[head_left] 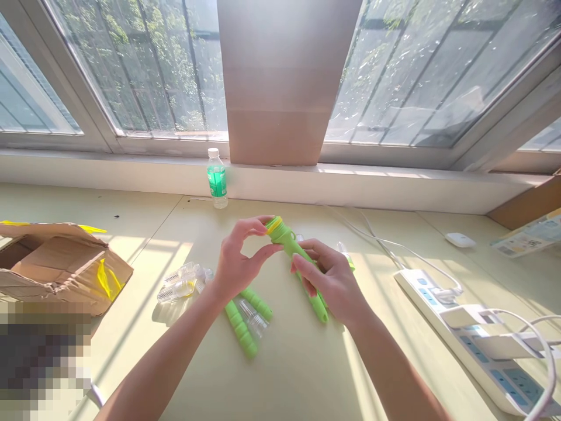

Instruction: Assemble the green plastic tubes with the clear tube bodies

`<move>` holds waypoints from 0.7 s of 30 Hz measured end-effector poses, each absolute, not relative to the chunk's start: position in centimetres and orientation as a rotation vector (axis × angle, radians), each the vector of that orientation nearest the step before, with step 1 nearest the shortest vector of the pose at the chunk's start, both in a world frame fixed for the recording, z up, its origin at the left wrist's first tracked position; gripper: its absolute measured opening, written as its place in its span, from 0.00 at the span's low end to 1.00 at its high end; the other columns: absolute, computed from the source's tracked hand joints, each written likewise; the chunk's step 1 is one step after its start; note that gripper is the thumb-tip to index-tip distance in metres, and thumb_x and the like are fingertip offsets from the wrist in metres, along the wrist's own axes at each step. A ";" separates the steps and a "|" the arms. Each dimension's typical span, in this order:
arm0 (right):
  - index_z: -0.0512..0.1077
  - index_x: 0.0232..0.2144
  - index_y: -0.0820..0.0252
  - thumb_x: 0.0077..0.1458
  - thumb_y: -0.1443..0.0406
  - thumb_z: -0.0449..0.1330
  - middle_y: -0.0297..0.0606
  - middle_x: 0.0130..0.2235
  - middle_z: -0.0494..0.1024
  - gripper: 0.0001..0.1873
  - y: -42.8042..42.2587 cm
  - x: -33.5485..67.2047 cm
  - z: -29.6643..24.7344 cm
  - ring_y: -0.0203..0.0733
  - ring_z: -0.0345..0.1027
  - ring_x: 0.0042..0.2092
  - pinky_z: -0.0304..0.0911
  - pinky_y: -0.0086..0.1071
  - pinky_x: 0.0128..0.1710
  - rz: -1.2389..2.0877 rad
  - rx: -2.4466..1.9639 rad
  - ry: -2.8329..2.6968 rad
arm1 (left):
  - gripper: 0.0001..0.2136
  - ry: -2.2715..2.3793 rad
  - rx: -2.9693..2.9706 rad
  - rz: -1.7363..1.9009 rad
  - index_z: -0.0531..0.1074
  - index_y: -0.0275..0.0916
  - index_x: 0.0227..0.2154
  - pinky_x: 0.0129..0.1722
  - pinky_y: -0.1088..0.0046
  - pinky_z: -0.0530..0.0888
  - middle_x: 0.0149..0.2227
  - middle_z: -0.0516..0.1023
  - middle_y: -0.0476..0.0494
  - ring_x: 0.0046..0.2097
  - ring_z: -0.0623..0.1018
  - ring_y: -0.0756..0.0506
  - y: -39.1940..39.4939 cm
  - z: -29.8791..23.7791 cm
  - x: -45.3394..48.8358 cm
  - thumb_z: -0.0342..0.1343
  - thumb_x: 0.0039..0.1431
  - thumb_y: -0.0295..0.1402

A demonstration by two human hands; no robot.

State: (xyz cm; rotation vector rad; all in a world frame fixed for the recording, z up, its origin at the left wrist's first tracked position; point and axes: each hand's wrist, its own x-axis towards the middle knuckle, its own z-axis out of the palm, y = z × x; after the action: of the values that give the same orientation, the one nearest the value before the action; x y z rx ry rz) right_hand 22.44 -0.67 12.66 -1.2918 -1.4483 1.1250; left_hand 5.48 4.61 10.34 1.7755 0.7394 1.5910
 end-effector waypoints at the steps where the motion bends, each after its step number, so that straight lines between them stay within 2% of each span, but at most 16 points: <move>1: 0.69 0.38 0.57 0.58 0.53 0.59 0.30 0.27 0.73 0.14 -0.6 22.5 12.6 0.29 0.56 0.18 0.53 0.27 0.19 1.098 -1.276 -1.459 | 0.13 0.741 1.785 1.588 0.65 0.42 0.37 0.49 0.60 0.76 0.47 0.77 0.42 0.47 0.78 0.45 4.7 10.3 5.4 0.64 0.53 0.30; 4: 0.71 0.33 0.59 0.60 0.53 0.56 0.33 0.28 0.71 0.15 -0.6 22.6 12.3 0.33 0.61 0.23 0.58 0.29 0.24 1.057 -1.263 -1.522 | 0.12 0.781 1.805 1.590 0.66 0.41 0.35 0.49 0.60 0.76 0.47 0.78 0.42 0.47 0.78 0.45 4.9 10.1 5.3 0.64 0.53 0.31; 8: 0.65 0.23 0.59 0.62 0.52 0.51 0.32 0.23 0.67 0.22 -0.7 22.8 12.1 0.32 0.55 0.22 0.53 0.29 0.23 1.082 -1.271 -1.555 | 0.15 0.792 1.839 1.605 0.67 0.41 0.36 0.48 0.60 0.76 0.44 0.78 0.41 0.46 0.79 0.44 5.2 9.7 5.2 0.68 0.49 0.33; 11: 0.66 0.27 0.58 0.63 0.51 0.51 0.29 0.21 0.65 0.20 -0.8 22.6 12.3 0.31 0.53 0.20 0.50 0.28 0.20 1.194 -1.252 -1.492 | 0.19 0.757 1.899 1.590 0.66 0.41 0.37 0.48 0.60 0.76 0.45 0.78 0.41 0.47 0.78 0.44 5.3 9.6 5.1 0.70 0.45 0.32; 13: 0.67 0.36 0.56 0.59 0.51 0.56 0.26 0.20 0.65 0.15 -0.9 22.5 12.4 0.30 0.52 0.19 0.49 0.27 0.19 1.235 -1.301 -1.444 | 0.18 0.750 1.923 1.570 0.66 0.41 0.38 0.48 0.60 0.76 0.45 0.78 0.42 0.47 0.78 0.44 5.4 9.7 5.0 0.69 0.46 0.32; 15: 0.66 0.41 0.54 0.56 0.54 0.62 0.24 0.20 0.66 0.15 -0.8 22.4 12.5 0.29 0.50 0.18 0.48 0.26 0.18 1.239 -1.351 -1.431 | 0.16 0.758 1.938 1.542 0.67 0.41 0.37 0.48 0.60 0.76 0.46 0.78 0.42 0.47 0.79 0.44 5.5 9.8 4.8 0.67 0.49 0.31; 18: 0.67 0.38 0.55 0.55 0.54 0.62 0.25 0.22 0.70 0.13 -0.7 22.5 12.3 0.28 0.48 0.17 0.46 0.26 0.17 1.235 -1.338 -1.447 | 0.12 0.768 1.967 1.554 0.67 0.40 0.34 0.47 0.61 0.77 0.45 0.79 0.42 0.47 0.79 0.45 5.5 9.8 4.8 0.66 0.51 0.30; 21: 0.70 0.36 0.56 0.57 0.53 0.60 0.30 0.26 0.72 0.13 -0.5 22.7 12.0 0.31 0.56 0.21 0.53 0.27 0.20 1.143 -1.303 -1.475 | 0.11 0.783 2.019 1.654 0.68 0.40 0.34 0.45 0.64 0.77 0.44 0.80 0.43 0.45 0.79 0.46 5.5 9.7 4.9 0.66 0.51 0.30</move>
State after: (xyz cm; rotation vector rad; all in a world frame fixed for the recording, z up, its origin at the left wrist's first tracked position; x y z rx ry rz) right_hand 22.68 -0.46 11.99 -1.3027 -1.4750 1.1425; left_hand 4.90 5.52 9.73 2.0192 0.7825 1.6542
